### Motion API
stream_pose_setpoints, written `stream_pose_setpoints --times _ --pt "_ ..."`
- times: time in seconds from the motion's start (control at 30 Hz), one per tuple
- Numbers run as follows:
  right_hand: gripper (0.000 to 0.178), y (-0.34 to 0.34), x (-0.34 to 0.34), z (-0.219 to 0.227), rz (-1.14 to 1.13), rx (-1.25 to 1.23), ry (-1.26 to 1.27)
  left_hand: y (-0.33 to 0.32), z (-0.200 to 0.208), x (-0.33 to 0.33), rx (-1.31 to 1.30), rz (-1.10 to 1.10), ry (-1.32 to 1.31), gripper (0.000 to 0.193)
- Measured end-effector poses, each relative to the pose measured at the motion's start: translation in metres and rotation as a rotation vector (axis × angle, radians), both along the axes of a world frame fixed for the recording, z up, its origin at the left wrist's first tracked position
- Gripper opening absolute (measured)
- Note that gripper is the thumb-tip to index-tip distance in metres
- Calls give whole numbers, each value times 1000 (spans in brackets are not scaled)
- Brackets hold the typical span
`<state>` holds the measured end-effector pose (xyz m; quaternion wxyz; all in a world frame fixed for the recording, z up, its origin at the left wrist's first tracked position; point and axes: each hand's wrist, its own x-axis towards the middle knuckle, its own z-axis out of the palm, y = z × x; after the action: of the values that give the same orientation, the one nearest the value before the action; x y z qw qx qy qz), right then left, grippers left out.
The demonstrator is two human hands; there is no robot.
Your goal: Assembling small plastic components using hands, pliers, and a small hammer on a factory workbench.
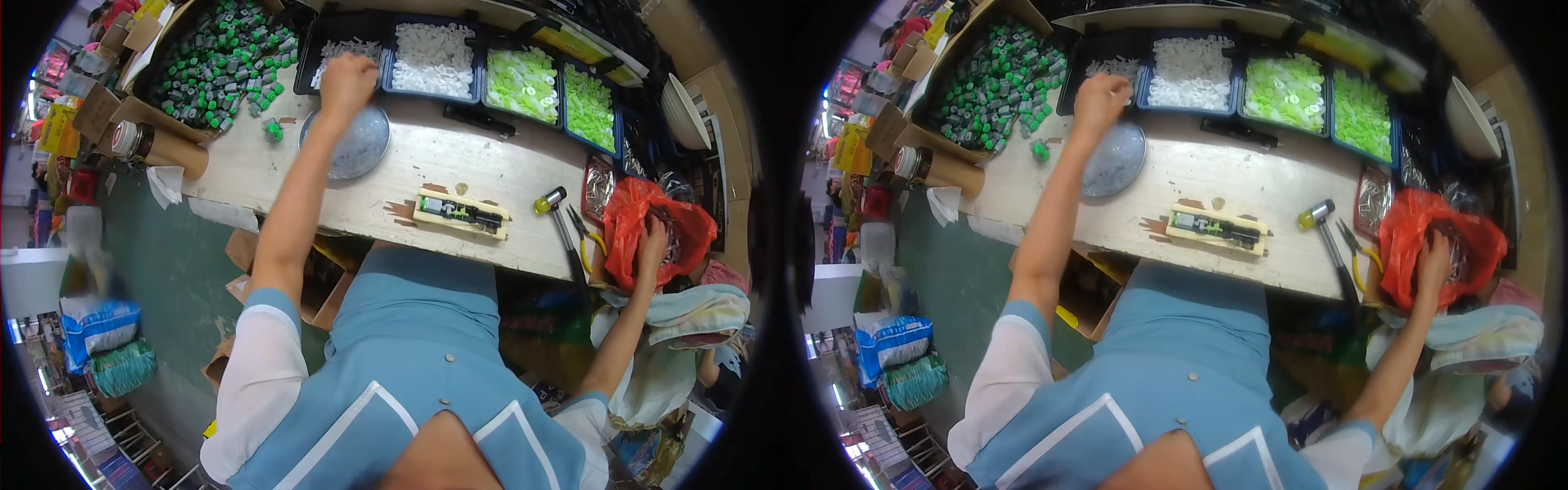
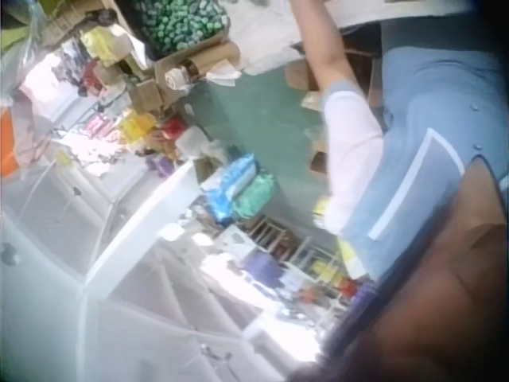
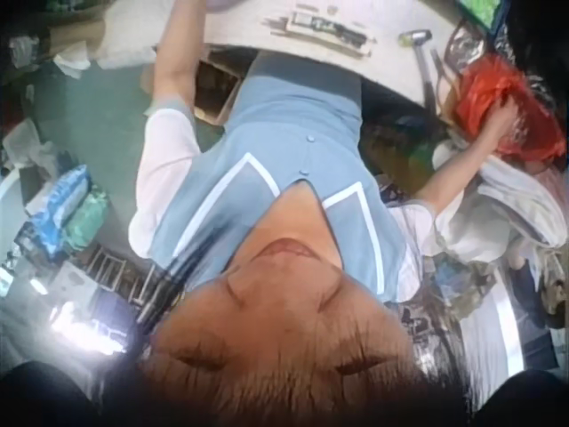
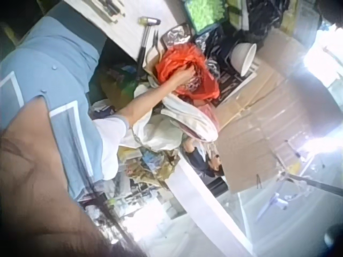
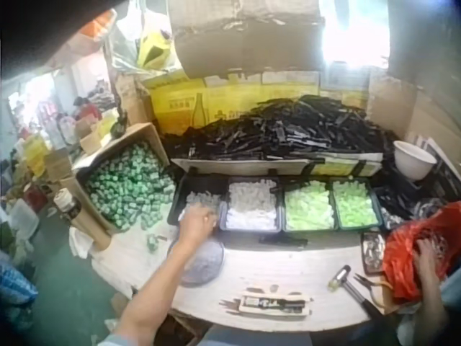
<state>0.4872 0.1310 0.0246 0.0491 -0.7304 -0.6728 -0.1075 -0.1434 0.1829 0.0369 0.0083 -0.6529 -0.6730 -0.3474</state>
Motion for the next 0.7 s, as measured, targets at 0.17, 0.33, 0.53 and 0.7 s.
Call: stream_pose_setpoints --times 0.17,0.33,0.53,0.7 --pt "31 9 -11 6 -19 26 -17 66 -12 -31 -224 26 213 20" --pt "22 10 -12 9 -1 15 -33 79 -12 -41 -300 75 185 25" --pt "19 -14 -10 29 -2 -80 452 43 4 -69 -132 -200 -1137 22" --pt "28 -11 -27 22 53 -57 100 -5 18 -53 -140 -268 -1149 22"
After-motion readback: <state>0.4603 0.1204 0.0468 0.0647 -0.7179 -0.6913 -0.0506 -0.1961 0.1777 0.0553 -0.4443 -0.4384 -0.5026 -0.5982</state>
